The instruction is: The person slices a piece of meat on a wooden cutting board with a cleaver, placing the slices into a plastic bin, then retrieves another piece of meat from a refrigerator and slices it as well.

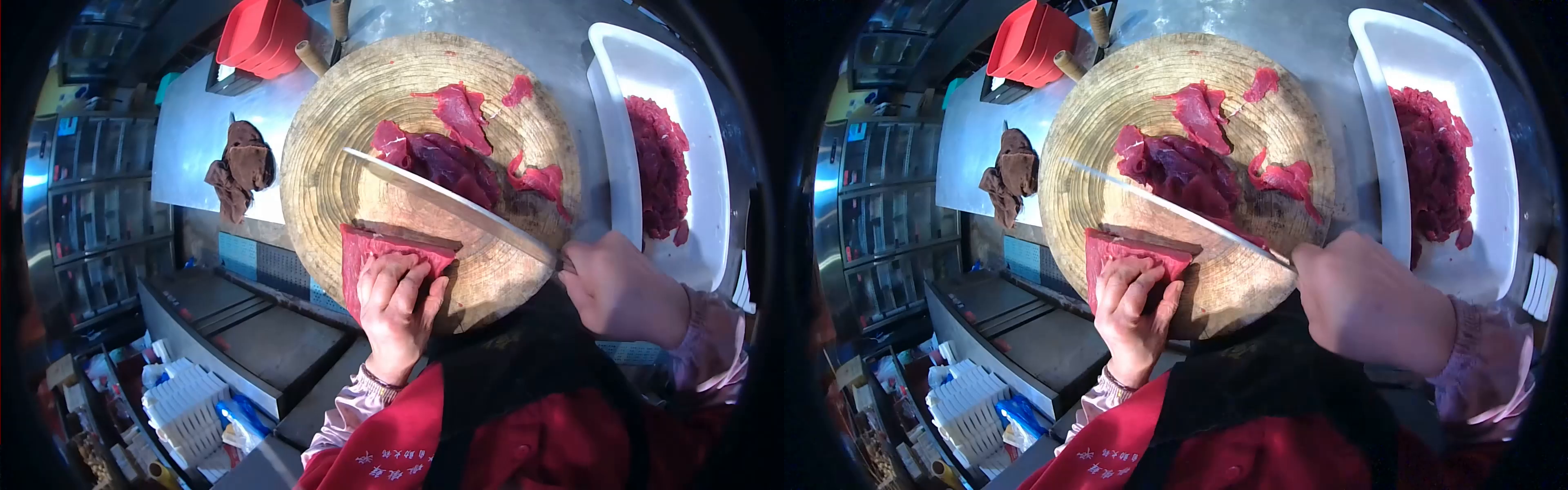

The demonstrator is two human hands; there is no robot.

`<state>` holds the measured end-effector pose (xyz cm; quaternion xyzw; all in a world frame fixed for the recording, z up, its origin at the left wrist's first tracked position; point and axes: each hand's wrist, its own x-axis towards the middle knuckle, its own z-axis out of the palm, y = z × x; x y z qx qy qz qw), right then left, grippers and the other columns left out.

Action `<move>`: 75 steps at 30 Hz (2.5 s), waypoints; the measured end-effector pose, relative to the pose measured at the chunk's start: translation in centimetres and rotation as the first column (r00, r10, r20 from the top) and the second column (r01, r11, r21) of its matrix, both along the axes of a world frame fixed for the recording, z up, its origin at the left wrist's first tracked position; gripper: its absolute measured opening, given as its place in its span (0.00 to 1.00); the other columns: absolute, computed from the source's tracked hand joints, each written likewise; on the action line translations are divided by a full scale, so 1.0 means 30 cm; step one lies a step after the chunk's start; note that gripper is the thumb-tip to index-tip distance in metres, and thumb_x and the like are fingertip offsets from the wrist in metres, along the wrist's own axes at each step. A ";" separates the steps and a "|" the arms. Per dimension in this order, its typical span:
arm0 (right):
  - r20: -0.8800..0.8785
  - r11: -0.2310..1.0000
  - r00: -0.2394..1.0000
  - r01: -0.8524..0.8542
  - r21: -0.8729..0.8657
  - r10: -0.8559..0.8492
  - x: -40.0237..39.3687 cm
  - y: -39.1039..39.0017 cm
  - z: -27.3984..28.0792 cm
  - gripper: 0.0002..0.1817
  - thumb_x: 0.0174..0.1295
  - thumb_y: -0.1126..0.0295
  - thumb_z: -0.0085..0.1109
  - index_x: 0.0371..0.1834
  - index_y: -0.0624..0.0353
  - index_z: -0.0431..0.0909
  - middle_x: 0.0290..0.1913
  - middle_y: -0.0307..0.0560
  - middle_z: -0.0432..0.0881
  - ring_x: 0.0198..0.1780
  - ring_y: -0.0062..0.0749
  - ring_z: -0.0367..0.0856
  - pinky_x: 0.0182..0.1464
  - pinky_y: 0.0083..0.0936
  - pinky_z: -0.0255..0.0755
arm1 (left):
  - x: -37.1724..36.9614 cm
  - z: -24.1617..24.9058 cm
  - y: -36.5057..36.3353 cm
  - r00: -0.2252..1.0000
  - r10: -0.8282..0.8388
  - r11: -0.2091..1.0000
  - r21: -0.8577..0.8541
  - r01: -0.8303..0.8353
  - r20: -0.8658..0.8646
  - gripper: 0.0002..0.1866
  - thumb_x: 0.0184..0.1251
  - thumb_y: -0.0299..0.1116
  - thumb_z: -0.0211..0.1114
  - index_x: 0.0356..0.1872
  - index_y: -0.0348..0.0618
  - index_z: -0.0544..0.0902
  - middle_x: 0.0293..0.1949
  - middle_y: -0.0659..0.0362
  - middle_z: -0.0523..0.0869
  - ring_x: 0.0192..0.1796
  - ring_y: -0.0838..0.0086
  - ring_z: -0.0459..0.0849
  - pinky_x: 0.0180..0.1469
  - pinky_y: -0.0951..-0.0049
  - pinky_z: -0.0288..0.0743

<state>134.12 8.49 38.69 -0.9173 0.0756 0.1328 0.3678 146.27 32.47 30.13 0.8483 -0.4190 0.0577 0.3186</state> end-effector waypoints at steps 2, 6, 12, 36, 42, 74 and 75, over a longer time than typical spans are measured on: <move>0.026 0.999 0.999 -0.037 0.004 0.037 -0.033 0.012 -0.006 0.05 0.48 0.76 0.57 0.23 0.65 0.70 0.16 0.55 0.74 0.22 0.54 0.78 0.26 0.46 0.71 | -0.005 0.011 0.012 0.999 -0.018 1.000 -0.005 0.018 0.037 0.17 0.43 0.28 0.78 0.38 0.41 0.85 0.42 0.54 0.83 0.49 0.57 0.80 0.53 0.59 0.73; 0.090 0.982 0.978 -0.183 -0.047 0.186 -0.069 0.027 0.014 0.08 0.46 0.74 0.59 0.26 0.62 0.69 0.15 0.50 0.72 0.19 0.48 0.79 0.22 0.41 0.71 | 0.016 0.034 0.032 0.995 0.062 0.994 0.086 -0.069 0.077 0.28 0.39 0.34 0.81 0.47 0.47 0.82 0.50 0.52 0.78 0.56 0.50 0.74 0.60 0.48 0.65; -0.047 0.952 0.963 -0.270 -0.140 0.266 -0.087 0.027 0.041 0.06 0.49 0.73 0.55 0.27 0.63 0.69 0.18 0.49 0.75 0.20 0.45 0.80 0.22 0.40 0.73 | -0.011 -0.055 0.101 0.961 0.156 0.982 0.139 -0.126 -0.227 0.25 0.42 0.35 0.78 0.46 0.52 0.83 0.53 0.54 0.78 0.59 0.50 0.70 0.62 0.49 0.62; 0.006 0.925 0.925 -0.379 -0.001 0.379 0.167 0.092 -0.021 0.07 0.50 0.73 0.53 0.27 0.67 0.71 0.19 0.53 0.78 0.21 0.46 0.82 0.22 0.40 0.75 | 0.021 0.035 0.050 -0.119 -0.219 0.680 -0.064 -0.730 -0.968 0.17 0.42 0.35 0.77 0.37 0.52 0.84 0.37 0.57 0.81 0.50 0.56 0.77 0.50 0.49 0.67; -0.157 0.944 0.932 -0.329 0.005 0.326 0.118 0.070 0.012 0.08 0.48 0.73 0.56 0.28 0.65 0.70 0.19 0.53 0.76 0.22 0.48 0.81 0.25 0.42 0.74 | 0.047 -0.056 0.089 0.859 0.209 0.975 0.036 -0.217 -0.467 0.20 0.46 0.43 0.75 0.42 0.52 0.83 0.40 0.57 0.81 0.51 0.55 0.77 0.54 0.48 0.65; 0.104 1.000 0.994 -0.010 -0.028 0.013 -0.009 0.044 -0.018 0.05 0.50 0.77 0.56 0.24 0.63 0.69 0.14 0.56 0.71 0.20 0.57 0.75 0.25 0.47 0.70 | 0.034 0.018 0.039 0.988 0.124 0.986 0.099 -0.133 0.095 0.18 0.44 0.33 0.77 0.40 0.46 0.85 0.45 0.56 0.82 0.51 0.55 0.77 0.54 0.58 0.72; 0.138 0.999 0.989 -0.041 -0.031 0.045 -0.013 0.049 -0.008 0.06 0.49 0.77 0.57 0.24 0.63 0.69 0.13 0.54 0.70 0.19 0.55 0.76 0.23 0.45 0.69 | 0.033 0.016 0.042 0.988 0.120 0.986 0.107 -0.130 0.096 0.18 0.44 0.33 0.77 0.40 0.46 0.85 0.45 0.56 0.82 0.51 0.55 0.77 0.54 0.58 0.72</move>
